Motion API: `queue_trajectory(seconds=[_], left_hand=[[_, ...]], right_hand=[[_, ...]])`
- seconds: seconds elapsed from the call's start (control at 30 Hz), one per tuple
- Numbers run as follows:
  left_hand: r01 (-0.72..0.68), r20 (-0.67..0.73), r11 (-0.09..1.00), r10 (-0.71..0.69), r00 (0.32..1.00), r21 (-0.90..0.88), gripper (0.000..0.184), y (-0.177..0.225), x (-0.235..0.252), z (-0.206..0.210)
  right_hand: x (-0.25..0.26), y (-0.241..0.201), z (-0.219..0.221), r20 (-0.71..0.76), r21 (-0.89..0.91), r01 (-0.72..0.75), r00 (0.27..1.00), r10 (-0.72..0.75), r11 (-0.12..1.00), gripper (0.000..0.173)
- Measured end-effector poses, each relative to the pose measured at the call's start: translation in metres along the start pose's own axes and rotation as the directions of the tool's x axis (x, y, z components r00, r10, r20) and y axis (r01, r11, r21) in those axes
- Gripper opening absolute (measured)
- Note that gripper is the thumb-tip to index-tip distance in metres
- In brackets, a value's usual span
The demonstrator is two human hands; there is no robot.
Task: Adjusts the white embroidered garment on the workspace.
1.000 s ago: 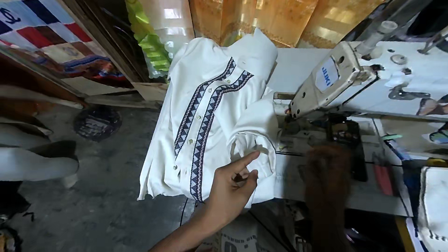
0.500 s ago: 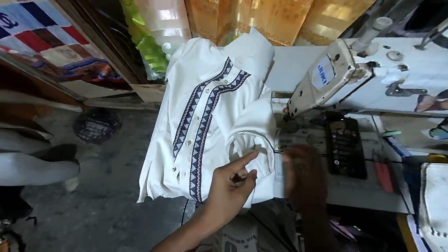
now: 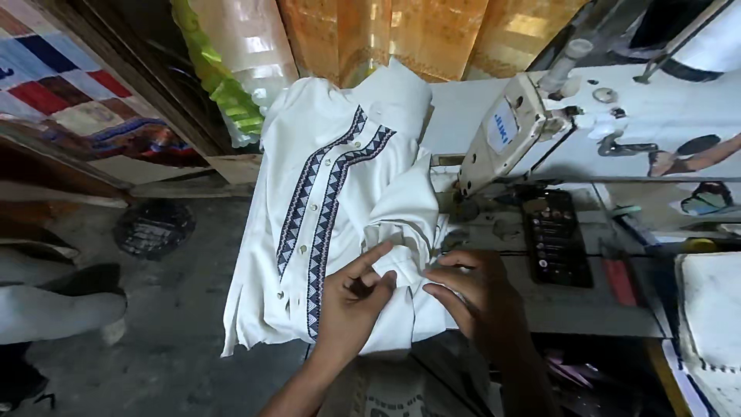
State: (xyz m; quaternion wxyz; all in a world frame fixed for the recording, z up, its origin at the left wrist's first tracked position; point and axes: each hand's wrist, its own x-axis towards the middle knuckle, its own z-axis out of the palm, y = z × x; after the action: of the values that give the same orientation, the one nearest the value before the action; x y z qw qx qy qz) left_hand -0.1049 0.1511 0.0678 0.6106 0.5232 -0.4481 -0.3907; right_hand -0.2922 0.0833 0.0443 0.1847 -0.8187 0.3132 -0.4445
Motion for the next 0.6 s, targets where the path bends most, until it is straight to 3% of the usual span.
queue_trajectory(seconds=[0.37,0.6], left_hand=[[0.040,-0.058,0.995,-0.045,0.997,-0.092,0.040,0.0037,0.0035,-0.0029],[0.049,-0.062,0.991,-0.057,0.996,-0.127,0.044,0.0056,0.0023,0.0011]], right_hand=[[0.0053,-0.0005,0.0092,-0.033,-0.003,-0.010,0.999,0.010,1.000,0.023],[0.0060,-0.0029,0.0129,-0.030,-0.028,0.007,1.000,-0.008,1.000,0.019]])
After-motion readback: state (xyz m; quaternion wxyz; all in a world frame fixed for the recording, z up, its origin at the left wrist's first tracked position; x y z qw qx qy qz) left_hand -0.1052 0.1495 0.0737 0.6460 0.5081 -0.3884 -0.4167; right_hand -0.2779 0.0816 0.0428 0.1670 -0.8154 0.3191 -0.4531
